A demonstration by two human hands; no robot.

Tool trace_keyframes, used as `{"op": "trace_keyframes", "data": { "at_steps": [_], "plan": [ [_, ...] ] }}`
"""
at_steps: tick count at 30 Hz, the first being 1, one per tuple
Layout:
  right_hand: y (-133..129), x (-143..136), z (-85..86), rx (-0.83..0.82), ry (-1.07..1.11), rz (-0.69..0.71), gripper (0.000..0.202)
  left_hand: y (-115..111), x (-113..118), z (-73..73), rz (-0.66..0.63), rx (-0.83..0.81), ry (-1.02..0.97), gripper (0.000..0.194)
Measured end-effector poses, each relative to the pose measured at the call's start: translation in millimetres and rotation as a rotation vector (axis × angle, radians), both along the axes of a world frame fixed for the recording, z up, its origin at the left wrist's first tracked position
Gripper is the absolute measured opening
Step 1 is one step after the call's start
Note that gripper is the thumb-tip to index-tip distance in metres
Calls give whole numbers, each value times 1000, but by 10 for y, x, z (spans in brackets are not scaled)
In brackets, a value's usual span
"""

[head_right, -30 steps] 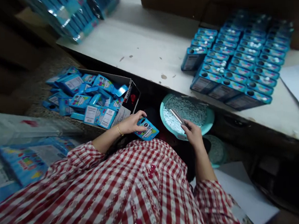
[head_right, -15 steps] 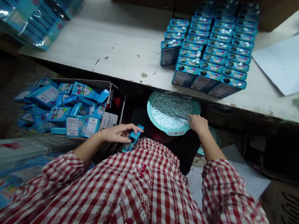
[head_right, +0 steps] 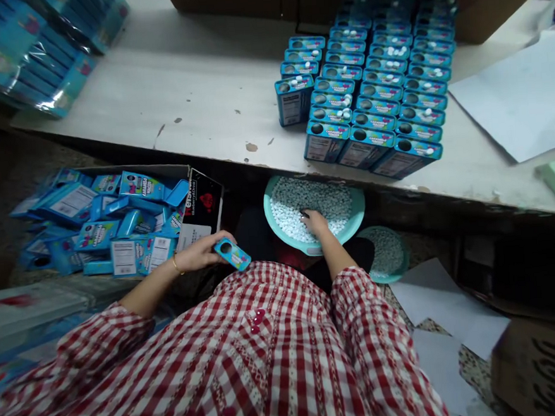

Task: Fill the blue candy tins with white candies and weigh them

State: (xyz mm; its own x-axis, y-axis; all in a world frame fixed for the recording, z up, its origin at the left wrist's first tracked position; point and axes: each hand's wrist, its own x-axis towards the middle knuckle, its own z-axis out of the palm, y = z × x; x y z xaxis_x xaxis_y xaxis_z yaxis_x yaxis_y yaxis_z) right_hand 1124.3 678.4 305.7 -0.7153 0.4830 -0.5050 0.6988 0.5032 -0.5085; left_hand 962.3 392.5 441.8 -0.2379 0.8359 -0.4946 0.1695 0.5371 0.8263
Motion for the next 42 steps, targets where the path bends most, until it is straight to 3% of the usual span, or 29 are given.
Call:
{"op": "trace_keyframes", "data": {
  "at_steps": [4, 9, 12, 16, 20, 25, 30, 33, 35, 38, 42],
  "plan": [
    [115, 128, 123, -92, 159, -42, 44, 357, 11, 13, 212, 134, 264, 52],
    [367, 459, 590, -165, 339, -104, 45, 988, 43, -128, 360, 311, 412, 48],
    [499, 635, 990, -229, 415, -134, 47, 1324, 114, -280, 349, 304, 470, 46],
    [545, 679, 1480, -148, 359, -66, 47, 1636, 287, -458, 234, 250, 570, 44],
    [480, 525, 1793, 72, 148, 130, 36, 1777, 455, -542, 152, 245, 642, 40],
    [230, 213, 2026, 403, -187, 310, 34, 1796, 536, -589, 71, 240, 708, 38],
    [5, 80, 2240, 569, -270, 439, 31, 1779, 546, -624, 95, 255, 704, 37],
    [119, 289, 2203, 597, -235, 421, 31, 1721, 488, -625, 173, 259, 659, 37],
    [271, 490, 2014, 580, -259, 350, 32, 1648, 418, -618, 255, 273, 609, 39],
    [425, 664, 1497, 480, -330, 187, 32, 1508, 308, -598, 390, 317, 525, 41],
    [289, 428, 729, 305, -231, 153, 33, 1336, 220, -558, 542, 369, 459, 41]
  ]
}}
